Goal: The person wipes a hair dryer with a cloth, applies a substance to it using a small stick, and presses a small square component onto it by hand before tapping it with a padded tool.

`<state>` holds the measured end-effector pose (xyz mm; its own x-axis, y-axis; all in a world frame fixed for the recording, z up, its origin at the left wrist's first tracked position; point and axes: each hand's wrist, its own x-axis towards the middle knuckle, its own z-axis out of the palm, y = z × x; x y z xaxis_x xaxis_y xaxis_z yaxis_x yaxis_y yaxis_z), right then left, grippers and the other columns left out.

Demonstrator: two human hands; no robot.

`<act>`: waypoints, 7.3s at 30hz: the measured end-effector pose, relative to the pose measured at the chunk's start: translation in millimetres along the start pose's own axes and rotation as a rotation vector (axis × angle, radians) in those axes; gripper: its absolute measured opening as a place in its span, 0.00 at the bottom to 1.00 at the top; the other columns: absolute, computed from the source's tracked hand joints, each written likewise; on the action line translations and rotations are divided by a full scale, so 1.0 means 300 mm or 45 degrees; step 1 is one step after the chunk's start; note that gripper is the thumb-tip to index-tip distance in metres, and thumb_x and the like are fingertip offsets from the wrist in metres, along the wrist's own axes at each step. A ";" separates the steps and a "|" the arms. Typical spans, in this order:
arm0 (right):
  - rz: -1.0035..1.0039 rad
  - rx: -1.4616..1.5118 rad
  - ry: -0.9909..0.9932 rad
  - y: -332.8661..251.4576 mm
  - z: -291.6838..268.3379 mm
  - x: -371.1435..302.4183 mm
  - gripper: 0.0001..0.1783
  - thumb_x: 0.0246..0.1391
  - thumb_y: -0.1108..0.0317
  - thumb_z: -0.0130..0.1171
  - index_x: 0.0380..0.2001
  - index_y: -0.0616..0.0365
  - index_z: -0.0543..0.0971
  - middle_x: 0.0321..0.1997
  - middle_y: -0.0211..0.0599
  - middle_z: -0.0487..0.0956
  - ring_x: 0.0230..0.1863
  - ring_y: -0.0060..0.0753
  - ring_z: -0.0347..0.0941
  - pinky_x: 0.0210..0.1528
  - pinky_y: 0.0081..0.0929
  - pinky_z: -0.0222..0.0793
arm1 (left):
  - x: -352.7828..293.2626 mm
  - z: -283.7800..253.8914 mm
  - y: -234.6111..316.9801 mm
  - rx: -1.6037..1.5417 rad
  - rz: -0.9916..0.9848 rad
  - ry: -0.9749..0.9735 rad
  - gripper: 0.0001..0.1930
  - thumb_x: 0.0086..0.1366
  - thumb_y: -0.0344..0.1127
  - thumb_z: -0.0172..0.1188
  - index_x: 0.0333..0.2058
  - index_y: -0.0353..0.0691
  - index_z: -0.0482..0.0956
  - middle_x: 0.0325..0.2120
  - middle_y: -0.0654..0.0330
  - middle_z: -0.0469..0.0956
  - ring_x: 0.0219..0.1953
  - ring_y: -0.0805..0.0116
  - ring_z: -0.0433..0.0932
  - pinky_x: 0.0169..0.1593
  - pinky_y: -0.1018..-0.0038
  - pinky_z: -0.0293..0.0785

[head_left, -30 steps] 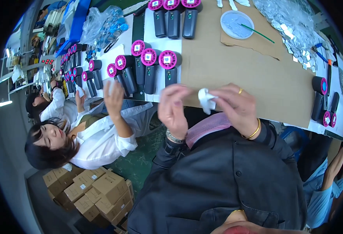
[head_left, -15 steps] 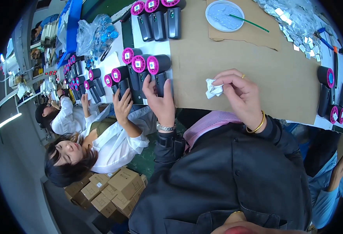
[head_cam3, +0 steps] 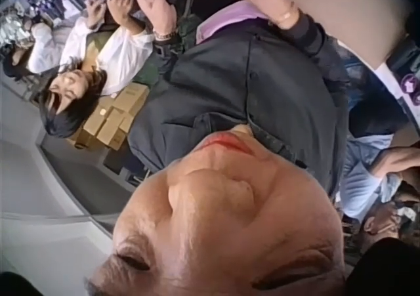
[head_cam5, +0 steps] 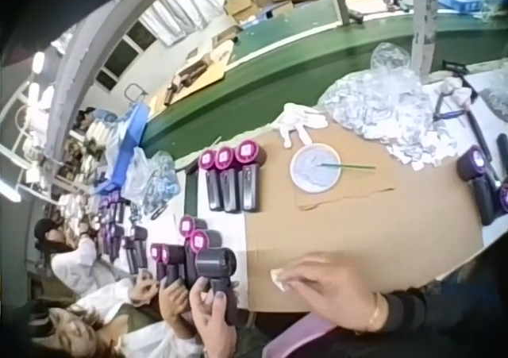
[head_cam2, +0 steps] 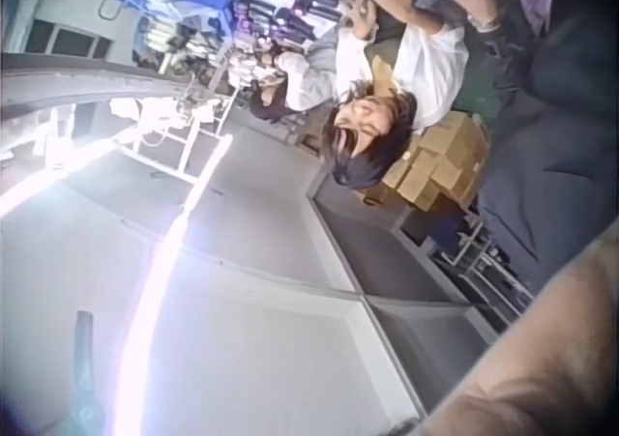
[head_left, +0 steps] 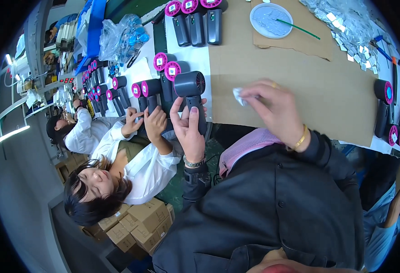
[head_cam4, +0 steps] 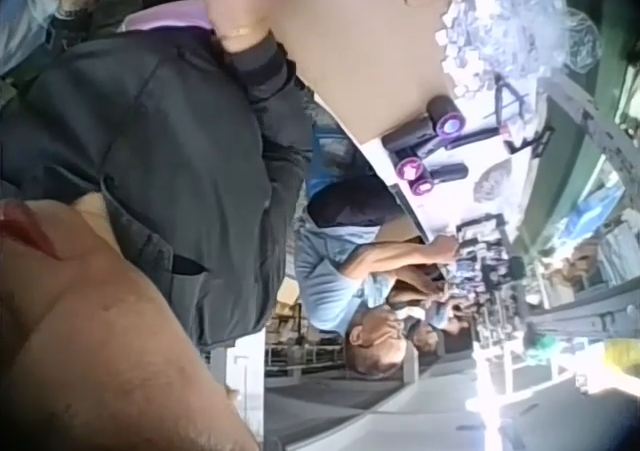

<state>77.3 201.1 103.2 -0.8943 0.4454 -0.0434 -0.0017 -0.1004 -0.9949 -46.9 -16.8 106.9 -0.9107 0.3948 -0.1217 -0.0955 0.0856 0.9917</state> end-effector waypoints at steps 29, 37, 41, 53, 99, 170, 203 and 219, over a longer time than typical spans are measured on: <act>-0.786 -1.393 -0.530 0.156 0.088 0.223 0.21 0.64 0.66 0.58 0.59 0.58 0.81 0.67 0.38 0.79 0.71 0.44 0.72 0.72 0.41 0.69 | -0.093 0.033 -0.231 -0.342 0.258 -0.127 0.29 0.77 0.25 0.52 0.69 0.41 0.47 0.47 0.43 0.78 0.46 0.58 0.81 0.62 0.52 0.75; -0.726 -1.408 -0.548 0.153 0.103 0.058 0.20 0.61 0.70 0.60 0.56 0.57 0.82 0.61 0.46 0.82 0.61 0.45 0.79 0.60 0.39 0.78 | -0.076 0.031 -0.227 -0.448 0.232 -0.069 0.28 0.78 0.27 0.52 0.69 0.41 0.49 0.47 0.43 0.78 0.46 0.59 0.81 0.62 0.54 0.76; -0.390 -1.154 -0.654 0.091 0.031 -0.050 0.14 0.58 0.78 0.64 0.47 0.60 0.86 0.54 0.43 0.85 0.53 0.44 0.83 0.55 0.37 0.79 | -0.061 -0.001 -0.177 -0.468 0.190 -0.073 0.28 0.78 0.27 0.51 0.70 0.42 0.49 0.47 0.43 0.78 0.47 0.60 0.81 0.60 0.59 0.76; -0.185 -0.391 0.030 0.067 -0.009 -0.122 0.10 0.60 0.85 0.64 0.42 0.64 0.86 0.44 0.38 0.83 0.45 0.33 0.82 0.47 0.26 0.78 | 0.022 0.026 -0.149 0.657 0.564 0.216 0.37 0.69 0.30 0.68 0.69 0.34 0.54 0.45 0.48 0.79 0.47 0.56 0.81 0.53 0.63 0.74; -0.655 -0.541 0.048 -0.112 -0.016 -0.097 0.19 0.53 0.90 0.61 0.46 0.63 0.85 0.42 0.40 0.79 0.38 0.35 0.78 0.38 0.28 0.74 | -0.009 -0.214 -0.038 0.316 0.391 0.365 0.15 0.72 0.28 0.66 0.53 0.29 0.77 0.46 0.60 0.71 0.46 0.72 0.76 0.48 0.74 0.76; -0.439 -0.628 -0.012 -0.021 -0.016 -0.174 0.16 0.57 0.87 0.63 0.48 0.64 0.85 0.44 0.43 0.79 0.44 0.39 0.79 0.47 0.29 0.75 | 0.132 -0.161 -0.127 0.967 0.548 0.510 0.20 0.64 0.34 0.75 0.49 0.30 0.78 0.43 0.52 0.72 0.44 0.56 0.75 0.50 0.62 0.74; -0.412 -0.609 0.026 0.002 0.009 -0.159 0.14 0.59 0.85 0.63 0.47 0.62 0.84 0.43 0.41 0.78 0.43 0.38 0.78 0.45 0.28 0.75 | 0.107 -0.339 0.045 -0.299 0.081 0.134 0.24 0.78 0.29 0.56 0.68 0.30 0.63 0.56 0.49 0.81 0.56 0.65 0.81 0.60 0.70 0.76; -0.430 -0.617 0.000 -0.011 0.029 -0.178 0.12 0.59 0.84 0.63 0.45 0.62 0.85 0.42 0.41 0.79 0.42 0.38 0.78 0.44 0.29 0.74 | -0.045 -0.299 0.019 0.040 0.499 0.217 0.32 0.69 0.21 0.64 0.69 0.33 0.62 0.56 0.50 0.80 0.58 0.59 0.79 0.65 0.62 0.73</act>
<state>121.2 169.9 109.5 -0.8799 0.3818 0.2829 -0.0816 0.4651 -0.8815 -71.3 -103.6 117.9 -0.9292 0.2468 0.2751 0.2810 -0.0118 0.9596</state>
